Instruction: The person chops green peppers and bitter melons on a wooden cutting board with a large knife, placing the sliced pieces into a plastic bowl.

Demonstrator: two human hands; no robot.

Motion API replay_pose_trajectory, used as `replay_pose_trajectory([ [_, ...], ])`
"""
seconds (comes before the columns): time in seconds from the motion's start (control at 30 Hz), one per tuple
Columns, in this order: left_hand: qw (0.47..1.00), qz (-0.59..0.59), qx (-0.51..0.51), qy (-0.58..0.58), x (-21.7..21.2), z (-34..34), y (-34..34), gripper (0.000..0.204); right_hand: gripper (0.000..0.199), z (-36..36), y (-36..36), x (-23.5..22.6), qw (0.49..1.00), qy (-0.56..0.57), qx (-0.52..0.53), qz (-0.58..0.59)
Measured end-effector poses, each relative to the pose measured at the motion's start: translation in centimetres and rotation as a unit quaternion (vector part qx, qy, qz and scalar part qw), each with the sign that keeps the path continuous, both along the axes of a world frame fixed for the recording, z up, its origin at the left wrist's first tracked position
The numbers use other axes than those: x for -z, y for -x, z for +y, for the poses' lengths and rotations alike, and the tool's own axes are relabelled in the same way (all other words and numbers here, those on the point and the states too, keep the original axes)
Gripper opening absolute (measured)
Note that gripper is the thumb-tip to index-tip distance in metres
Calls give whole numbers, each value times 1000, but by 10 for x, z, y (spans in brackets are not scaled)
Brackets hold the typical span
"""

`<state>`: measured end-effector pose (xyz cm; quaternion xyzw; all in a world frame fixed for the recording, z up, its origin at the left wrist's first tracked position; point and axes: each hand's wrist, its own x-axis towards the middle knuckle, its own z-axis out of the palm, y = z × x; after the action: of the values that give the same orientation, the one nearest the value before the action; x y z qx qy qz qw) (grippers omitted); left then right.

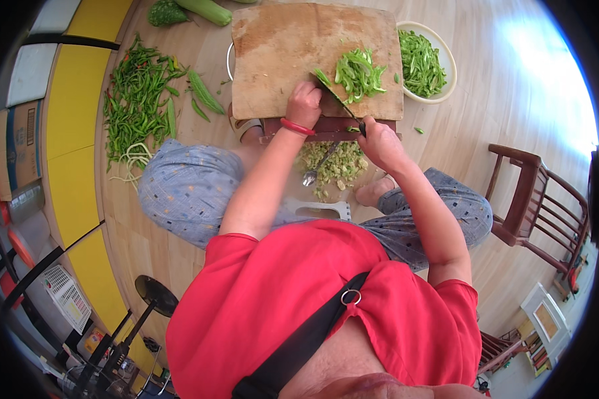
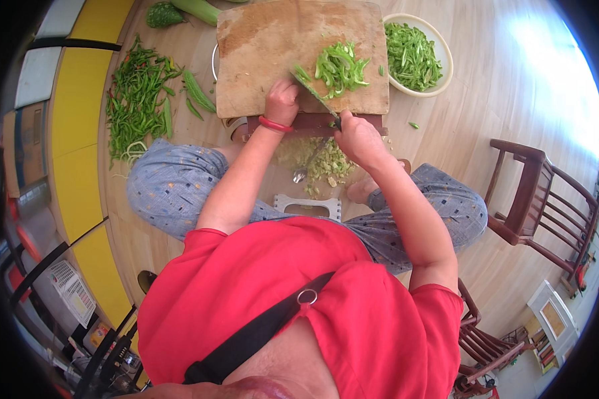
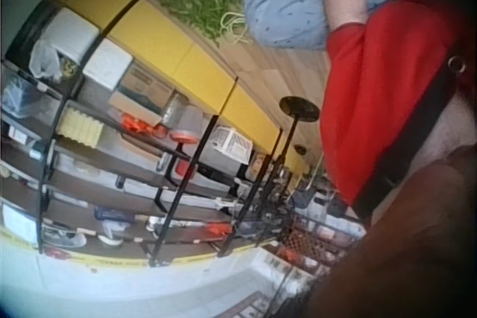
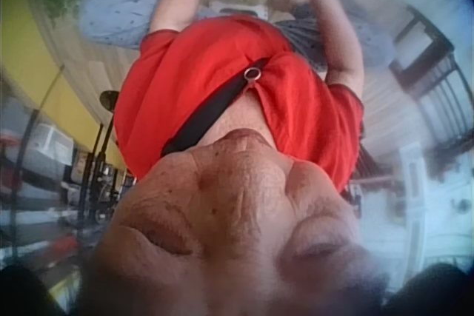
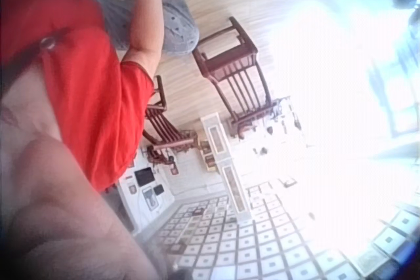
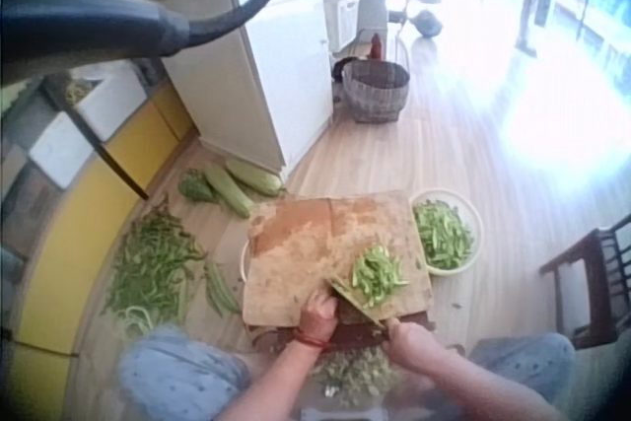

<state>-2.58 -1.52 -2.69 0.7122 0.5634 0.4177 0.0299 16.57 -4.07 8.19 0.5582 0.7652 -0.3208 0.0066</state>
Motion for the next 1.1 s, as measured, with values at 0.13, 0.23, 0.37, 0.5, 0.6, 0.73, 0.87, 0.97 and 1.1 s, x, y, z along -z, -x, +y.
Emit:
replay_pose_trajectory([
  [0.13, 998, -50, 10, -36, -2, 4, 0, 12, 21, -1, -5, -8, 1000, 24, 14, -5],
  [0.23, 999, -45, 14, -12, -4, 0, 3, 11, 20, -3, -7, -11, 999, 33, -9, -21],
  [0.37, 1000, -13, 2, -24, -2, 2, 2, 11, 20, -1, -7, 2, 1000, -2, -13, -13],
  [0.5, 998, -44, -11, 53, -5, 5, 0, 10, 19, 3, -8, 1, 999, -7, 20, 29],
  [0.6, 982, -153, -27, 109, -19, 14, -1, 15, 19, 4, -17, -19, 992, 26, 103, 60],
  [0.73, 992, -41, 20, 118, -20, 47, 18, 20, 18, 1, -28, -29, 991, 26, 104, 76],
  [0.87, 967, 100, 126, 200, -19, 67, 30, 16, 18, -11, -33, -31, 996, 52, 49, 53],
  [0.97, 967, 54, 52, 244, -19, 56, 34, 13, 16, -19, -33, -13, 998, 51, 7, 33],
  [1.1, 945, -46, -78, 313, -21, 21, 26, 15, 19, -19, -25, -8, 996, 76, 30, 35],
])
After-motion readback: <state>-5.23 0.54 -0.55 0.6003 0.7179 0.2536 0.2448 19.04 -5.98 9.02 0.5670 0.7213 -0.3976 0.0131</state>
